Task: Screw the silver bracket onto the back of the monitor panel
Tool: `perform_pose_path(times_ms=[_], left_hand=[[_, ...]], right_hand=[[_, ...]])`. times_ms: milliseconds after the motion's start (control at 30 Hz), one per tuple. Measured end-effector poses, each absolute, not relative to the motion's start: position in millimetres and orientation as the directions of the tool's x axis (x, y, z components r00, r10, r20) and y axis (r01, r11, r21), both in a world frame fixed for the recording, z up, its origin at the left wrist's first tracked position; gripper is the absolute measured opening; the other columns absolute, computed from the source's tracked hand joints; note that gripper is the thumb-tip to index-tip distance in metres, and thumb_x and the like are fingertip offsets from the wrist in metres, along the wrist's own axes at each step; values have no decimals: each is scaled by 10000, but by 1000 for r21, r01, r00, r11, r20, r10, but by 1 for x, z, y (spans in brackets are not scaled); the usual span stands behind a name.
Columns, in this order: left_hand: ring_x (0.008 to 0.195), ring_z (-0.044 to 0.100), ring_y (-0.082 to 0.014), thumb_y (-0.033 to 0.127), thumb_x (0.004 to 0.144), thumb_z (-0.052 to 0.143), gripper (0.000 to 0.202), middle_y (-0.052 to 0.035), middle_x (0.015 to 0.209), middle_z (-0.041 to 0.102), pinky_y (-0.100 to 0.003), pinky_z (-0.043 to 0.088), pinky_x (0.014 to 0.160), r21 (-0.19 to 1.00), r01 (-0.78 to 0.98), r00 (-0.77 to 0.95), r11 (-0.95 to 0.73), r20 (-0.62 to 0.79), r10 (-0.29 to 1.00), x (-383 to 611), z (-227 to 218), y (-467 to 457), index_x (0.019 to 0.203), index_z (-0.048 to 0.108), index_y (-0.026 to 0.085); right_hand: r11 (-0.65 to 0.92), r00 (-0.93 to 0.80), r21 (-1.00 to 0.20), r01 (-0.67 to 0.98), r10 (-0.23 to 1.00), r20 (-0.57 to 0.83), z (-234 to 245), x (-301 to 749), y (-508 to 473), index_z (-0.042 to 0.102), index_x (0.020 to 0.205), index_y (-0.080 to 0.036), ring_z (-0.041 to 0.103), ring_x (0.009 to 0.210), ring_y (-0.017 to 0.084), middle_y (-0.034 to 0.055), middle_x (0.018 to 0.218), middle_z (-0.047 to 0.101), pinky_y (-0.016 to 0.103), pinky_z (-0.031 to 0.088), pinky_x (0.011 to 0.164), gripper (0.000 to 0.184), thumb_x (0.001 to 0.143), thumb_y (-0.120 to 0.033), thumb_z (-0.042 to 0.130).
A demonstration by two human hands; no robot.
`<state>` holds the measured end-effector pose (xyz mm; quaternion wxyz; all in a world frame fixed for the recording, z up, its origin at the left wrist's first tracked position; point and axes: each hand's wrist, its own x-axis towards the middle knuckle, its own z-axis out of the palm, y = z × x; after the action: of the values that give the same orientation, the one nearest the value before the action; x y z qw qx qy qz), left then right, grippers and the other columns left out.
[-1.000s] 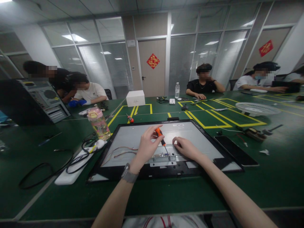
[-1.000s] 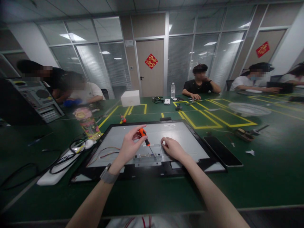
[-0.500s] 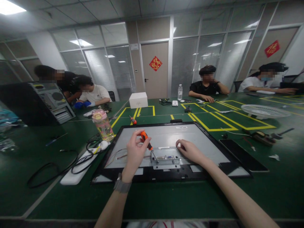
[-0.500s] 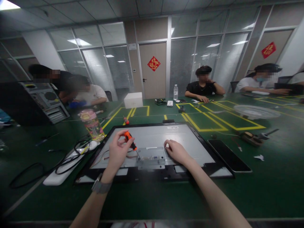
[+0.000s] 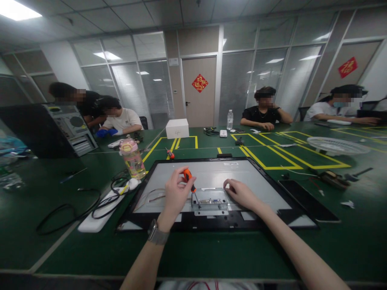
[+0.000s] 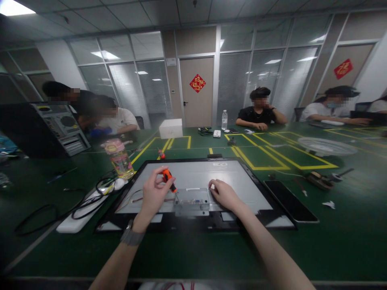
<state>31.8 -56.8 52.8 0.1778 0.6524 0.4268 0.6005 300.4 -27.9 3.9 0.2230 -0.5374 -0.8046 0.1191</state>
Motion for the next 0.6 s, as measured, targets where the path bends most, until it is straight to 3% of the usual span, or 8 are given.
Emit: perform_pose_path(times_ms=[100, 267, 367, 433, 533, 600], left_hand=[[752, 693, -142, 333, 841, 684, 322, -48, 1001, 654, -204, 586, 546, 689, 380, -44, -617, 680, 732, 32, 52, -60, 1129, 614, 209], [955, 667, -178, 268, 937, 541, 224, -85, 1066, 648, -314, 579, 840, 653, 268, 57, -709, 723, 688, 34, 54, -64, 1130, 629, 196], [853, 630, -150, 273, 893, 613, 196, -39, 950, 602, -267, 549, 777, 681, 294, -32, -670, 708, 705, 37, 56, -63, 1073, 661, 212], [861, 610, -148, 286, 886, 618, 192, -37, 972, 575, -255, 531, 769, 694, 305, -82, -653, 702, 708, 38, 57, -63, 1054, 681, 219], [872, 620, -150, 298, 946, 496, 261, -54, 1025, 590, -273, 523, 794, 752, 191, -43, -631, 649, 760, 39, 60, -63, 1121, 669, 211], [793, 609, -138, 302, 943, 487, 279, -41, 939, 591, -260, 518, 746, 785, 127, -19, -606, 613, 790, 39, 62, -63, 1133, 663, 197]], right_hand=[[395, -324, -431, 811, 917, 232, 5, 300, -29, 607, 965, -190, 529, 665, 156, 16, 779, 572, 249, 380, 635, 157, 889, -150, 476], [405, -329, -429, 807, 913, 243, 2, 301, -27, 604, 970, -184, 539, 677, 165, 22, 788, 571, 254, 387, 642, 154, 889, -148, 479], [410, -329, -433, 803, 910, 251, 0, 302, -26, 608, 968, -186, 537, 669, 164, 21, 786, 571, 253, 386, 638, 157, 894, -150, 474], [410, -330, -432, 804, 910, 249, 1, 302, -27, 609, 969, -188, 533, 668, 161, 17, 778, 568, 251, 385, 641, 160, 895, -145, 474], [407, -333, -422, 810, 912, 240, 2, 301, -27, 606, 971, -188, 532, 669, 159, 16, 774, 567, 250, 383, 643, 160, 892, -140, 475], [402, -329, -415, 816, 914, 239, 2, 301, -28, 605, 970, -185, 536, 672, 160, 22, 788, 573, 254, 383, 644, 160, 892, -143, 472]])
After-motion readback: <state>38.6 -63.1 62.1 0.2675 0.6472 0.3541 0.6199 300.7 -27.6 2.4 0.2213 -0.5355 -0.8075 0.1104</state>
